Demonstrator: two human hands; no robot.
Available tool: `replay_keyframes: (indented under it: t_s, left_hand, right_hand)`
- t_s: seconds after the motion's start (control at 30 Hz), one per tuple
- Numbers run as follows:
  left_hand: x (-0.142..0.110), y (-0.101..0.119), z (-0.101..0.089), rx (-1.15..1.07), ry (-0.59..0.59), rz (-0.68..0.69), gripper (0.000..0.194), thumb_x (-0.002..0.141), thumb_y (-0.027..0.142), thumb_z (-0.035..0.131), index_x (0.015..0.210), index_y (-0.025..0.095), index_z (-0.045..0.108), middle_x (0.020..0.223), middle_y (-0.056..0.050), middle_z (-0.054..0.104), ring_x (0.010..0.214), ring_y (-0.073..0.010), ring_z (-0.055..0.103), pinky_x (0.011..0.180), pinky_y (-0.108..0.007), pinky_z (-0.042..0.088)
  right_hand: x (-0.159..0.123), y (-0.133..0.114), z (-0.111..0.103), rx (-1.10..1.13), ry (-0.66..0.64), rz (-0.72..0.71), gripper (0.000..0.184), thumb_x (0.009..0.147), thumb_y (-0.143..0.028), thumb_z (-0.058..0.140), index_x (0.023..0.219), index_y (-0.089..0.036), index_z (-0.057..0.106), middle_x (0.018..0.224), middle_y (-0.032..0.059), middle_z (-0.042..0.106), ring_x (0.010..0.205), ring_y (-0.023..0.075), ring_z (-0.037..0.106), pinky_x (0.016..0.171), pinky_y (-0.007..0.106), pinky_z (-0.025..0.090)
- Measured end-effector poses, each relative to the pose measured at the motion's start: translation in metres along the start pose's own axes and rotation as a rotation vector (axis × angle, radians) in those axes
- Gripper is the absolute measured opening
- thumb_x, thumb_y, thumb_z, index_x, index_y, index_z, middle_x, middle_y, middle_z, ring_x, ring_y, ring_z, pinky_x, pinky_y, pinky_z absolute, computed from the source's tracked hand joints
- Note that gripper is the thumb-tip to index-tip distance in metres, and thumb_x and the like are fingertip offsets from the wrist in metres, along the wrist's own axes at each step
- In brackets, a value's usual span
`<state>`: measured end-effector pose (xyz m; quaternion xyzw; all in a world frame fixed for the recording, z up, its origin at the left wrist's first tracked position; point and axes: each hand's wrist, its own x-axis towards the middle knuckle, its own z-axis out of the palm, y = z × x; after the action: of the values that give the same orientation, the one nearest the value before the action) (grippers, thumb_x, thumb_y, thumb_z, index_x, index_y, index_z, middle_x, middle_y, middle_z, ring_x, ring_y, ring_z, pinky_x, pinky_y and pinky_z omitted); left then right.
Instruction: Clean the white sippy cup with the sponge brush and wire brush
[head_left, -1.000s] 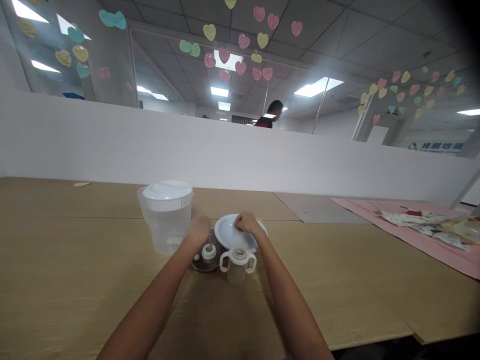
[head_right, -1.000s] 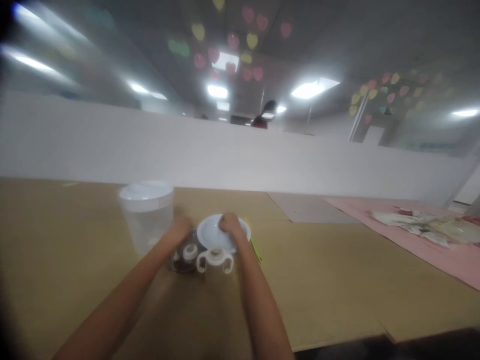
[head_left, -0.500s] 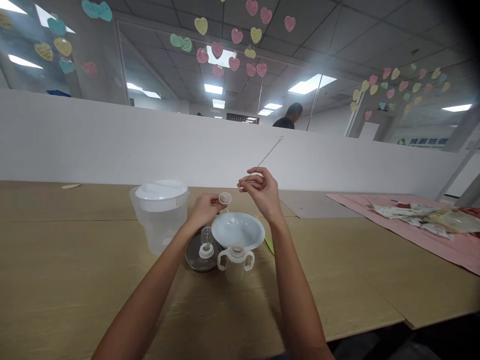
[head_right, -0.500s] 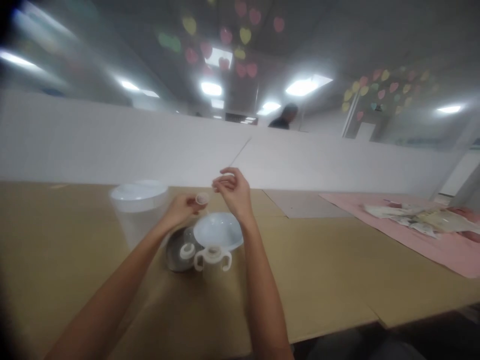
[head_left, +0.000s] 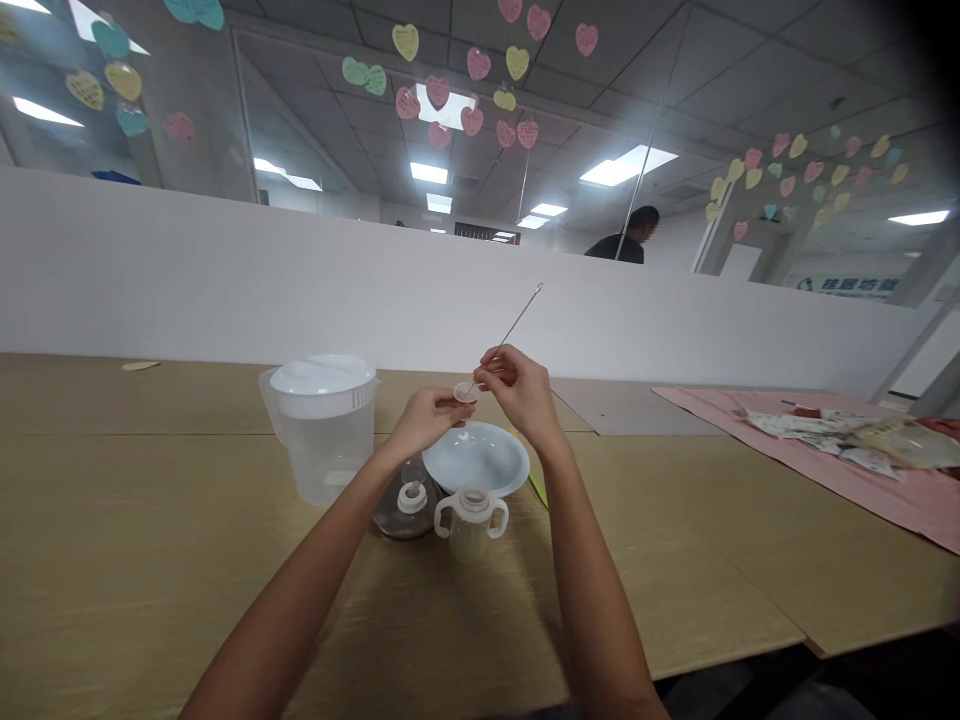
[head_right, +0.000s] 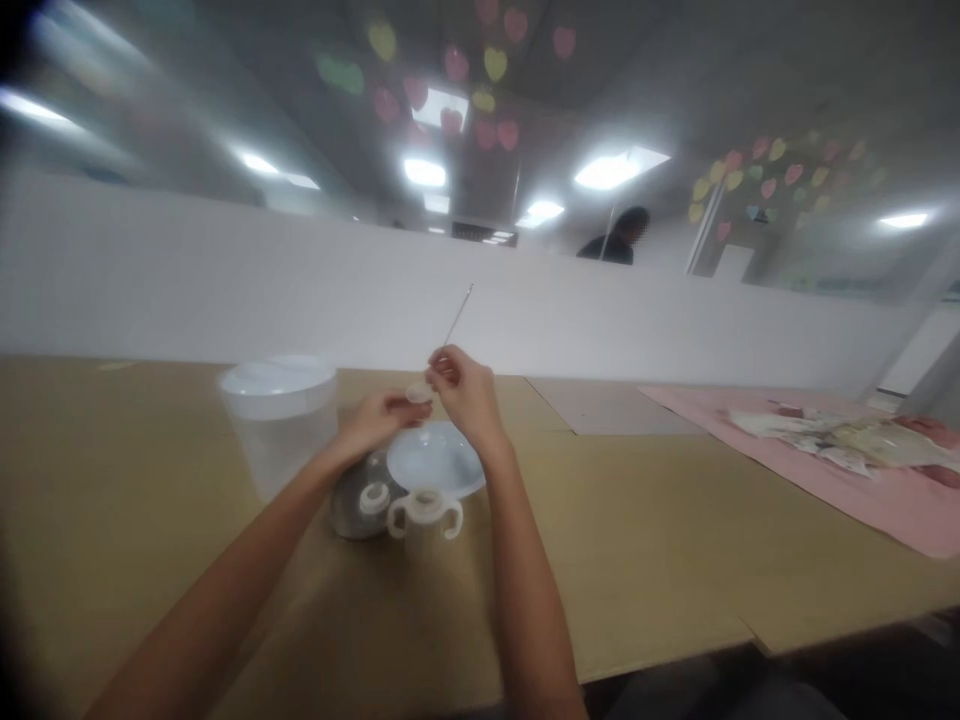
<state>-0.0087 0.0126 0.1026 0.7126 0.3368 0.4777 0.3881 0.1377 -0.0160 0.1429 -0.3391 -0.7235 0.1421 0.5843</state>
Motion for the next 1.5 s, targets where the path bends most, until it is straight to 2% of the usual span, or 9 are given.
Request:
replay_keyframes:
  t_s: [0.1, 0.27, 0.4, 0.53, 0.7, 0.8, 1.0, 1.3, 1.5]
  left_hand:
    - [0.001, -0.004, 0.003, -0.018, 0.003, 0.005, 0.031, 0.066, 0.038, 0.061, 0.082, 0.011, 0.066, 0.081, -0.006, 0.066, 0.072, -0.0149, 0.06, 0.069, -0.03, 0.053]
    - [0.001, -0.005, 0.004, 0.057, -0.003, 0.029, 0.025, 0.069, 0.032, 0.058, 0.081, 0.012, 0.066, 0.075, -0.003, 0.065, 0.071, -0.0131, 0.059, 0.066, -0.026, 0.053]
    - [-0.001, -0.001, 0.005, 0.059, -0.014, 0.029, 0.025, 0.071, 0.034, 0.055, 0.078, 0.013, 0.066, 0.076, -0.003, 0.064, 0.071, -0.0124, 0.058, 0.065, -0.025, 0.052]
    - [-0.003, 0.001, 0.005, 0.117, -0.044, 0.044, 0.024, 0.071, 0.034, 0.054, 0.073, 0.013, 0.065, 0.071, -0.001, 0.062, 0.066, -0.0117, 0.055, 0.062, -0.024, 0.05]
    - [-0.001, -0.006, 0.006, 0.154, -0.046, 0.052, 0.027, 0.072, 0.036, 0.051, 0.074, 0.013, 0.064, 0.068, -0.001, 0.059, 0.065, -0.0122, 0.053, 0.057, -0.022, 0.047]
    - [0.001, -0.015, 0.008, 0.192, -0.07, 0.085, 0.028, 0.073, 0.037, 0.049, 0.071, 0.013, 0.063, 0.063, 0.0, 0.056, 0.06, -0.0112, 0.05, 0.053, -0.021, 0.044]
    - [0.002, -0.023, 0.01, 0.213, -0.144, 0.095, 0.026, 0.073, 0.034, 0.049, 0.071, 0.012, 0.064, 0.063, 0.0, 0.058, 0.059, -0.0108, 0.049, 0.053, -0.021, 0.039]
    - [-0.006, 0.005, 0.015, -0.03, -0.03, 0.086, 0.024, 0.069, 0.033, 0.056, 0.072, 0.012, 0.067, 0.066, 0.0, 0.062, 0.063, -0.0129, 0.05, 0.058, -0.022, 0.037]
    - [-0.005, 0.013, 0.011, -0.212, 0.081, 0.129, 0.023, 0.069, 0.031, 0.058, 0.076, 0.013, 0.069, 0.066, 0.0, 0.063, 0.07, -0.0142, 0.053, 0.067, -0.024, 0.039]
  right_hand:
    - [-0.001, 0.0, -0.004, -0.063, 0.002, 0.013, 0.009, 0.071, -0.024, 0.054, 0.078, -0.019, 0.054, 0.069, -0.0014, 0.059, 0.065, 0.01, 0.058, 0.064, 0.026, 0.05]
    - [0.0, 0.001, -0.011, -0.026, -0.146, 0.104, 0.009, 0.068, -0.023, 0.056, 0.072, -0.015, 0.058, 0.068, 0.0008, 0.061, 0.065, 0.0116, 0.059, 0.064, 0.026, 0.049]
    - [0.0, 0.002, -0.011, -0.123, -0.035, 0.107, 0.008, 0.068, -0.021, 0.056, 0.072, -0.016, 0.06, 0.067, 0.0008, 0.063, 0.065, 0.0118, 0.059, 0.064, 0.025, 0.047]
    - [0.0, 0.002, -0.007, -0.224, -0.114, 0.152, 0.007, 0.067, -0.019, 0.057, 0.069, -0.017, 0.063, 0.067, 0.0006, 0.064, 0.063, 0.0116, 0.059, 0.062, 0.023, 0.044]
    - [-0.001, -0.003, -0.006, -0.41, -0.082, 0.186, 0.008, 0.066, -0.023, 0.059, 0.068, -0.019, 0.066, 0.07, 0.0002, 0.065, 0.061, 0.0106, 0.054, 0.061, 0.023, 0.039]
    - [-0.003, -0.013, -0.009, -0.417, -0.015, 0.152, 0.021, 0.073, -0.034, 0.053, 0.07, -0.018, 0.067, 0.068, 0.0003, 0.064, 0.057, 0.0097, 0.05, 0.057, 0.023, 0.037]
    - [-0.009, -0.039, -0.01, -0.356, 0.303, 0.025, 0.044, 0.083, -0.047, 0.035, 0.067, -0.017, 0.062, 0.054, -0.0018, 0.054, 0.05, 0.008, 0.046, 0.054, 0.021, 0.032]
    - [-0.005, -0.017, 0.012, -0.534, 0.117, -0.002, 0.047, 0.086, -0.044, 0.032, 0.056, -0.018, 0.056, 0.05, -0.0002, 0.05, 0.05, 0.0102, 0.044, 0.055, 0.023, 0.032]
    - [-0.006, -0.01, 0.023, -0.636, 0.192, -0.15, 0.039, 0.085, -0.041, 0.035, 0.065, -0.02, 0.061, 0.085, 0.0056, 0.051, 0.085, 0.017, 0.046, 0.071, 0.029, 0.038]
